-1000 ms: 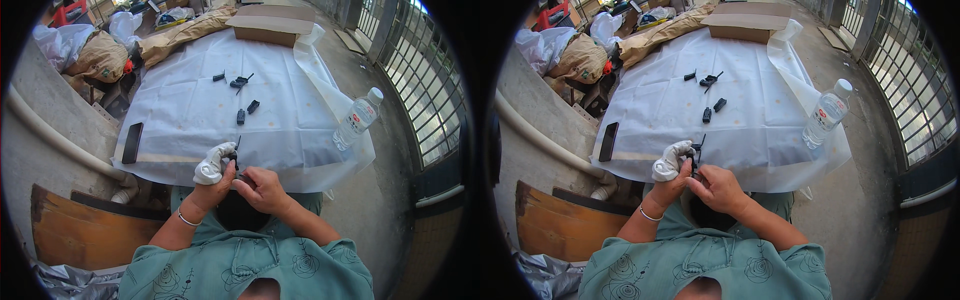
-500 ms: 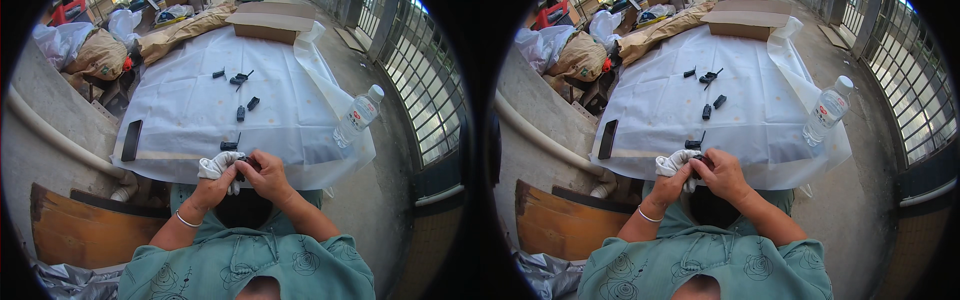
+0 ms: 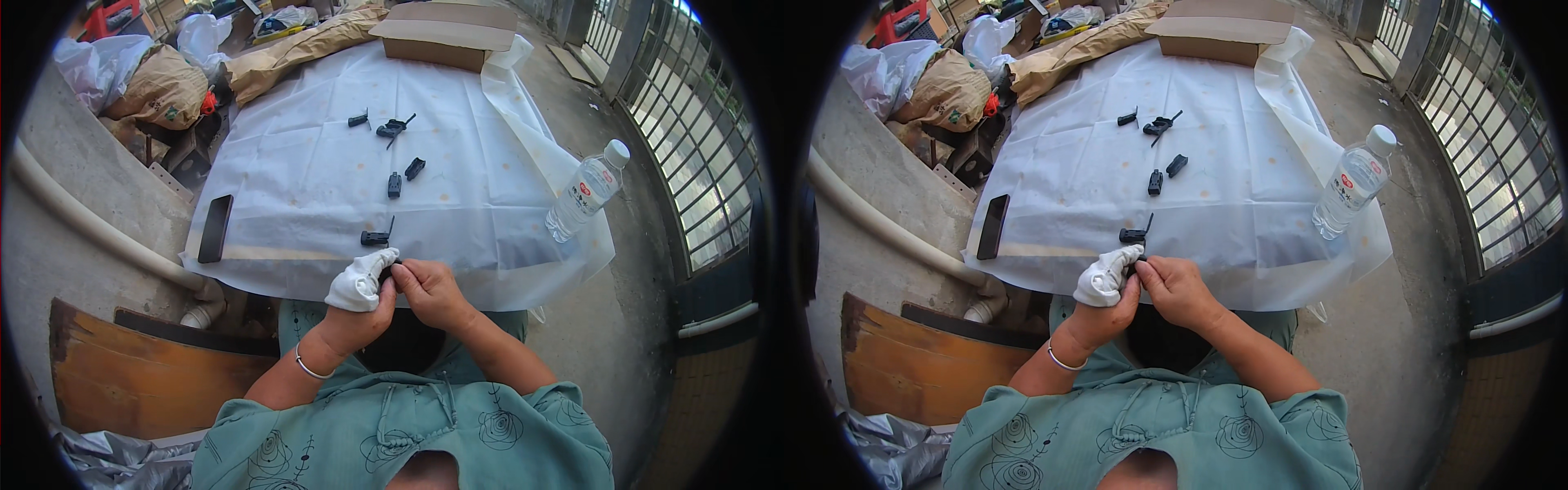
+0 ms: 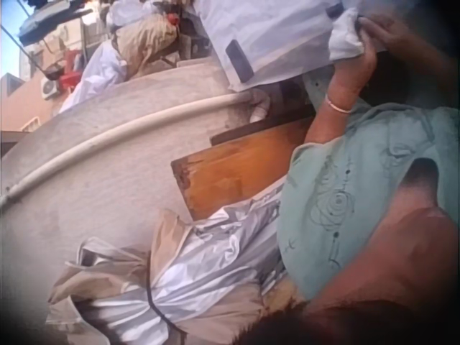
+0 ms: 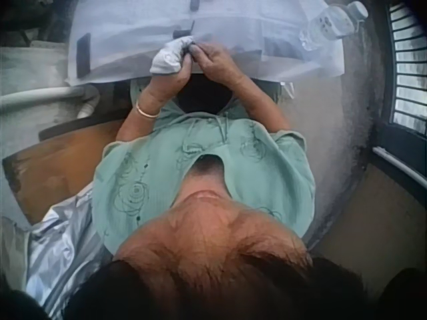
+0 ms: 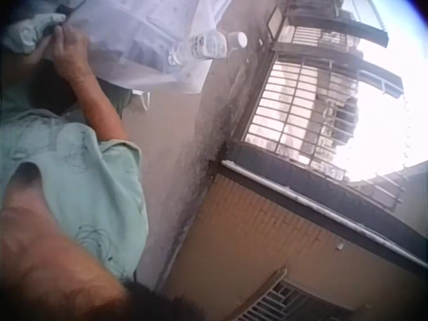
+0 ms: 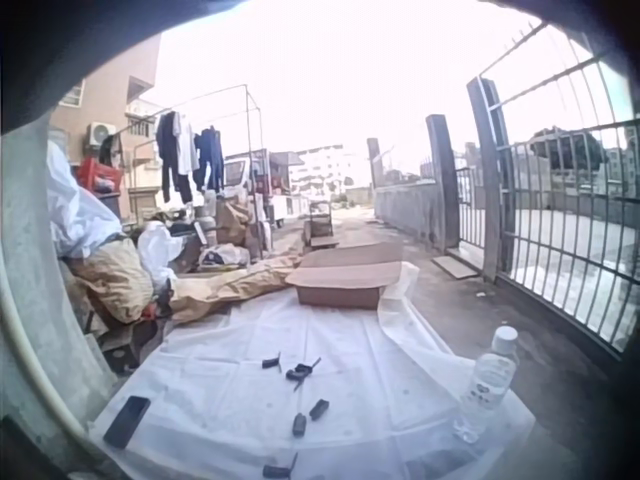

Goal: Cleaning and inspecting small black plastic components using a white cloth.

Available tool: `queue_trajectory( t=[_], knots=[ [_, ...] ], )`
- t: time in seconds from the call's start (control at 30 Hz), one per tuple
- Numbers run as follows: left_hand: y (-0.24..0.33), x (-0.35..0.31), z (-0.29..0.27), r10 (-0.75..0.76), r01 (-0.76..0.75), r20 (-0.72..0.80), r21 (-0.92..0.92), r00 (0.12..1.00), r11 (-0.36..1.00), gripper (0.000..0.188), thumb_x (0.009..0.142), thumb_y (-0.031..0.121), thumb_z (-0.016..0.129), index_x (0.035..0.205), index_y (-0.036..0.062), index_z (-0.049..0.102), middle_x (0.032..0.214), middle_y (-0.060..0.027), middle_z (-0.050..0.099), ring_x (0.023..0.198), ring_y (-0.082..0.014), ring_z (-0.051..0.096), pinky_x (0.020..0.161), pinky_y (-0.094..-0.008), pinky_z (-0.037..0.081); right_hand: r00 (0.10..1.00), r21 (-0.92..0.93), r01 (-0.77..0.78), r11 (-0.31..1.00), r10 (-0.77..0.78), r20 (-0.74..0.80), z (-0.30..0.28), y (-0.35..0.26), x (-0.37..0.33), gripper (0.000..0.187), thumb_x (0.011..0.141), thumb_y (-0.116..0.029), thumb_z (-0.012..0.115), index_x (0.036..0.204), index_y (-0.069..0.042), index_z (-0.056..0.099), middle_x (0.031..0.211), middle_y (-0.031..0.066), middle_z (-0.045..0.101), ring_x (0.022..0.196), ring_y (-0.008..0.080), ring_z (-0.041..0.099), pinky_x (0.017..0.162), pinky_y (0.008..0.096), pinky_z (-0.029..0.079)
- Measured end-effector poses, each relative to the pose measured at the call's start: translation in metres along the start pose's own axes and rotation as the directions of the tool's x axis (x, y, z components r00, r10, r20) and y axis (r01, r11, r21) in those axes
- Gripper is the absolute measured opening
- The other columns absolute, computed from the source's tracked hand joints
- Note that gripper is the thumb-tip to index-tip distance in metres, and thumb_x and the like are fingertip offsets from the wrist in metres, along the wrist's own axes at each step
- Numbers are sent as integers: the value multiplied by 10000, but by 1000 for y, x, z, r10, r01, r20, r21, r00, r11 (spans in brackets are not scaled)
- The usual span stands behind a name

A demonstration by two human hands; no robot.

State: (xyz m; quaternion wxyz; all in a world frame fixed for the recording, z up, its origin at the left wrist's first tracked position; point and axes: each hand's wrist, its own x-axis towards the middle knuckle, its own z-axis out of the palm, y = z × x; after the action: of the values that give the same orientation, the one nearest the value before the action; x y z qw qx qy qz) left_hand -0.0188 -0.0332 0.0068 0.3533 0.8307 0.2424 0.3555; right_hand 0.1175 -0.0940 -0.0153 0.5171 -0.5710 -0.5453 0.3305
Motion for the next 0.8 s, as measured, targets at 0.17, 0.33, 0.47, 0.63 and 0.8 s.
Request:
queue_trajectory(
  t=[0.17, 0.33, 0.47, 0.63, 0.8],
  knots=[
    [-5, -2, -2, -31, 33, 26, -85, 999, 996, 309, 776, 28, 597, 1072, -21, 525, 923, -127, 595, 835, -212, 593, 760, -290, 472, 999, 99, 29, 995, -25, -46, 3, 1, -4, 226, 906, -159, 504, 759, 3, 564, 613, 48, 533, 574, 91, 464, 530, 268, 404],
    [-3, 10, -14, -281, 300, 121, -546, 952, 782, 301, 855, 48, 524, 1141, 18, 436, 862, -29, 533, 682, -98, 480, 616, -221, 424, 994, -180, -91, 979, 101, 48, -19, -7, -1, 160, 859, -152, 574, 790, -9, 588, 607, 44, 529, 544, 97, 470, 511, 266, 401],
    [-4, 11, -10, -353, 384, 163, -535, 921, 752, 281, 892, 48, 451, 1170, 44, 413, 839, -5, 509, 603, -36, 399, 520, -168, 359, 974, -169, 226, 959, -227, 17, -21, -2, -1, 137, 807, -150, 628, 826, -16, 609, 638, 79, 541, 546, 159, 492, 519, 285, 408],
    [-2, 5, -9, -268, 375, 274, -502, 924, 779, 320, 904, 56, 392, 1224, 62, 397, 875, -8, 499, 601, -34, 382, 515, -162, 341, 993, -135, 107, 985, -113, -36, -27, -10, 2, 123, 797, -129, 638, 850, -21, 615, 632, 77, 540, 537, 149, 487, 508, 268, 394],
    [-3, 5, -14, -348, 466, 312, -643, 884, 608, 329, 893, 72, 359, 1218, 46, 406, 852, -2, 486, 609, -35, 373, 521, -167, 342, 964, -87, 231, 969, -216, 155, -35, -6, -4, 130, 791, -134, 640, 832, -15, 610, 693, 123, 574, 591, 246, 532, 548, 293, 430]
  ],
)
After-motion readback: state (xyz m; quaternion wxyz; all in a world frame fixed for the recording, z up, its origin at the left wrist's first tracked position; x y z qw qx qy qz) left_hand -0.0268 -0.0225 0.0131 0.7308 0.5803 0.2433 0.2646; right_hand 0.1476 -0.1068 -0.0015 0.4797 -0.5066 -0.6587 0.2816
